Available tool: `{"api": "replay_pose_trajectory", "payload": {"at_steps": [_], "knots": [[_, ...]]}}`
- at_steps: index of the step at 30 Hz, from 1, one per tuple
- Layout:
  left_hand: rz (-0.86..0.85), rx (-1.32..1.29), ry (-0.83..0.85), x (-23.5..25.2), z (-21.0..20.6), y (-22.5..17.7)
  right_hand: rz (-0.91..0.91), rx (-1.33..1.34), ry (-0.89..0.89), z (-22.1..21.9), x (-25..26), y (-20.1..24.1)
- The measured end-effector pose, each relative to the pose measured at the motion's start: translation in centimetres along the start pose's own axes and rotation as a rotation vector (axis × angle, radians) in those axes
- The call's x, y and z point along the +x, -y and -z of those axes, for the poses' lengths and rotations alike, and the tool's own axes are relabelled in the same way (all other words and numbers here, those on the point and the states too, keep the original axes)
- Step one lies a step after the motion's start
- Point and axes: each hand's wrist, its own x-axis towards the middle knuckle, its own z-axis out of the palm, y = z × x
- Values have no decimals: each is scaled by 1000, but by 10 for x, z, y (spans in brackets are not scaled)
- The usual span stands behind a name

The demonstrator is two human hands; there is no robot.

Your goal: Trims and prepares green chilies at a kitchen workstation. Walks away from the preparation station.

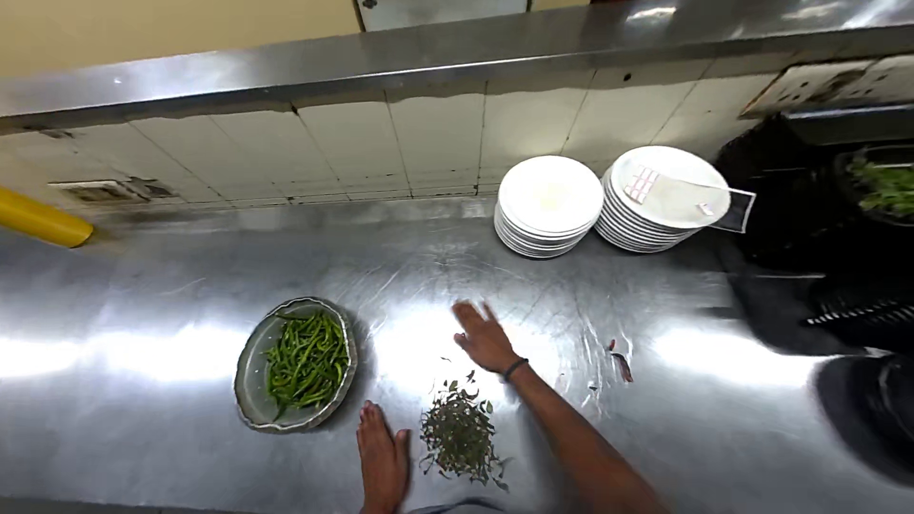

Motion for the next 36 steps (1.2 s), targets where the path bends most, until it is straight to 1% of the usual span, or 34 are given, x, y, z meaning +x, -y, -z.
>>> {"api": "replay_pose_trajectory", "payload": {"at_steps": [3, 4, 6, 7, 8, 10, 12, 14, 15, 17, 19, 20, 22, 24, 25, 26, 27, 28, 30, 31, 32, 34, 35, 36], "knots": [[-35, -32, 13, 28, -8, -8, 259, 197, 294, 3, -23, 43], [-61, -49, 18, 41, -10, -12, 324, 278, 353, 5, -35, 51], [-131, -78, 47, 62, -14, -19, 397, 420, 393, 8, -68, 59], [-173, -82, 74, 72, -14, -24, 371, 495, 385, 16, -84, 58], [-216, -86, 104, 81, -15, -29, 293, 545, 340, 26, -101, 54], [-308, -89, 170, 94, -17, -37, 9, 528, 162, 46, -132, 33], [-438, -94, 258, 94, -20, -44, -274, 331, -72, 53, -163, -5], [-622, -100, 398, 88, -22, -53, -459, 103, -230, 56, -191, -51], [-711, -101, 482, 86, -22, -60, -529, 14, -266, 55, -201, -69], [-807, -170, 593, 83, -21, -69, -625, -104, -232, 50, -210, -84], [-774, -333, 587, 83, -23, -70, -605, -105, -122, 41, -201, -62], [-720, -414, 571, 83, -24, -68, -549, -50, -53, 36, -192, -40], [-585, -580, 529, 82, -24, -65, -356, 73, 80, 24, -179, 12], [-455, -707, 461, 74, -20, -64, -134, 228, 147, 11, -175, 52], [-399, -729, 425, 69, -15, -62, -77, 302, 162, 9, -174, 60], [-354, -718, 392, 63, -10, -59, -91, 356, 139, 13, -176, 61], [-321, -682, 363, 56, -4, -54, -177, 373, 44, 19, -179, 53], [-298, -634, 326, 48, 2, -47, -311, 349, -102, 28, -184, 35], [-265, -564, 234, 29, 6, -27, -587, 208, -397, 50, -199, -24], [-245, -540, 198, 19, 8, -17, -717, 144, -488, 65, -210, -57], [-220, -524, 170, 10, 10, -9, -846, 67, -549, 79, -223, -90], [-175, -477, 144, -4, 13, -5, -1063, -52, -612, 92, -244, -149], [-169, -437, 141, -9, 13, -10, -1130, -76, -614, 92, -248, -170], [-167, -379, 134, -13, 11, -17, -1137, -84, -580, 93, -245, -179]]}}
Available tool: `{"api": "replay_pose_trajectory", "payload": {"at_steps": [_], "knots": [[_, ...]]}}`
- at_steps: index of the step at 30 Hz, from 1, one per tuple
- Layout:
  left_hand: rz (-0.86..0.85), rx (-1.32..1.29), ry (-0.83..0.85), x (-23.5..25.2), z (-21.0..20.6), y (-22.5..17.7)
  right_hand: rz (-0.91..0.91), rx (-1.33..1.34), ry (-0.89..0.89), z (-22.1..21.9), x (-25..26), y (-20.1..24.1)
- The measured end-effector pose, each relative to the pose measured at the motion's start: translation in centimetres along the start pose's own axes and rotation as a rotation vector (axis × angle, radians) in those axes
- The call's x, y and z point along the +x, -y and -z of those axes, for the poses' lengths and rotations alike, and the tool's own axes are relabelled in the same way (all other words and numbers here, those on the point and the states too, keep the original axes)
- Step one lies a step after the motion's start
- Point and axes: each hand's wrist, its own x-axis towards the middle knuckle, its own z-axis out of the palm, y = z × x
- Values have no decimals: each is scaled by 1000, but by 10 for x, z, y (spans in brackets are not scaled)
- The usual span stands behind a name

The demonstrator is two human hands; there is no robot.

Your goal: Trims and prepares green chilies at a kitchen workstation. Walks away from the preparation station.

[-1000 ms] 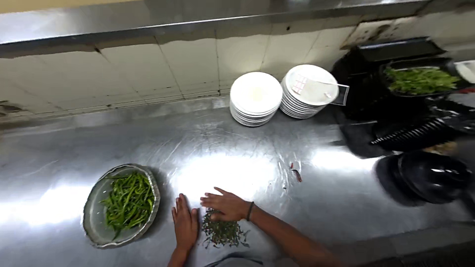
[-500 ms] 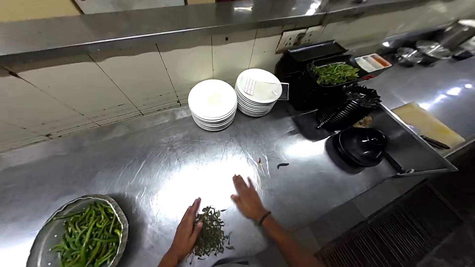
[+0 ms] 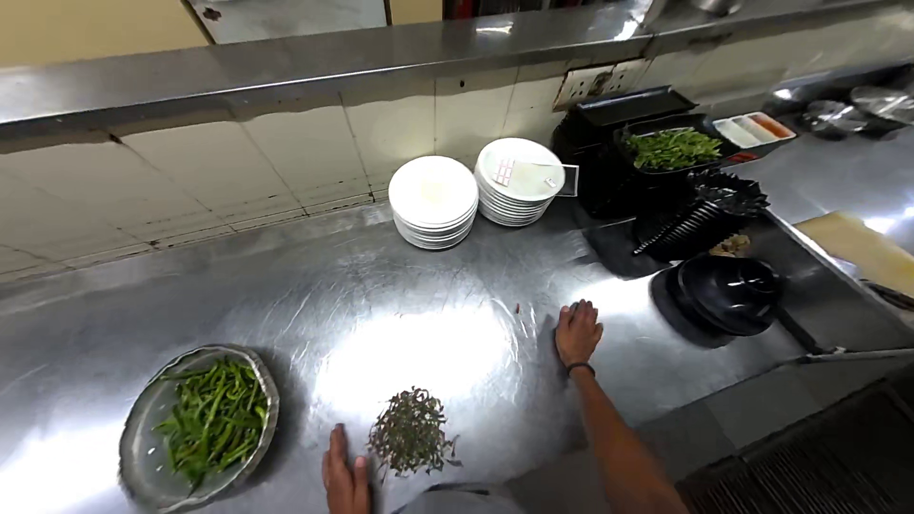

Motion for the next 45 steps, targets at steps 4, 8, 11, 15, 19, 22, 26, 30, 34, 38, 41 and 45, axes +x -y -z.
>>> {"api": "replay_pose_trajectory", "payload": {"at_steps": [4, 8, 11, 15, 19, 22, 26, 30, 34, 38, 41, 45], "knots": [[-33, 186, -31, -1, -15, -2, 391, 75, 268, -17, -28, 61], [-51, 157, -30, 10, -30, -4, 805, 85, 440, -36, -94, 126], [-37, 164, -34, 16, -39, -11, 1008, 131, 620, -40, -161, 148], [-33, 152, -8, 15, -51, -27, 1035, 209, 885, -25, -228, 157], [-42, 92, 31, 15, -60, -36, 960, 338, 928, -14, -251, 148], [-32, -56, 15, 18, -53, -33, 850, 421, 861, -6, -254, 134], [21, 41, -101, 74, -24, -21, 728, 385, 740, -5, -249, 113], [-53, 178, -9, 156, -6, 9, 824, 349, 817, 9, -257, 110], [-271, 233, 288, 177, -9, 23, 1042, 220, 762, 6, -275, 102], [-452, 146, 446, 125, -22, 3, 1073, 145, 587, -11, -291, 110], [-364, -7, 433, 72, -32, -12, 1023, 131, 521, -24, -299, 127], [-203, -122, 336, 26, -38, -23, 986, 159, 573, -37, -300, 159]]}}
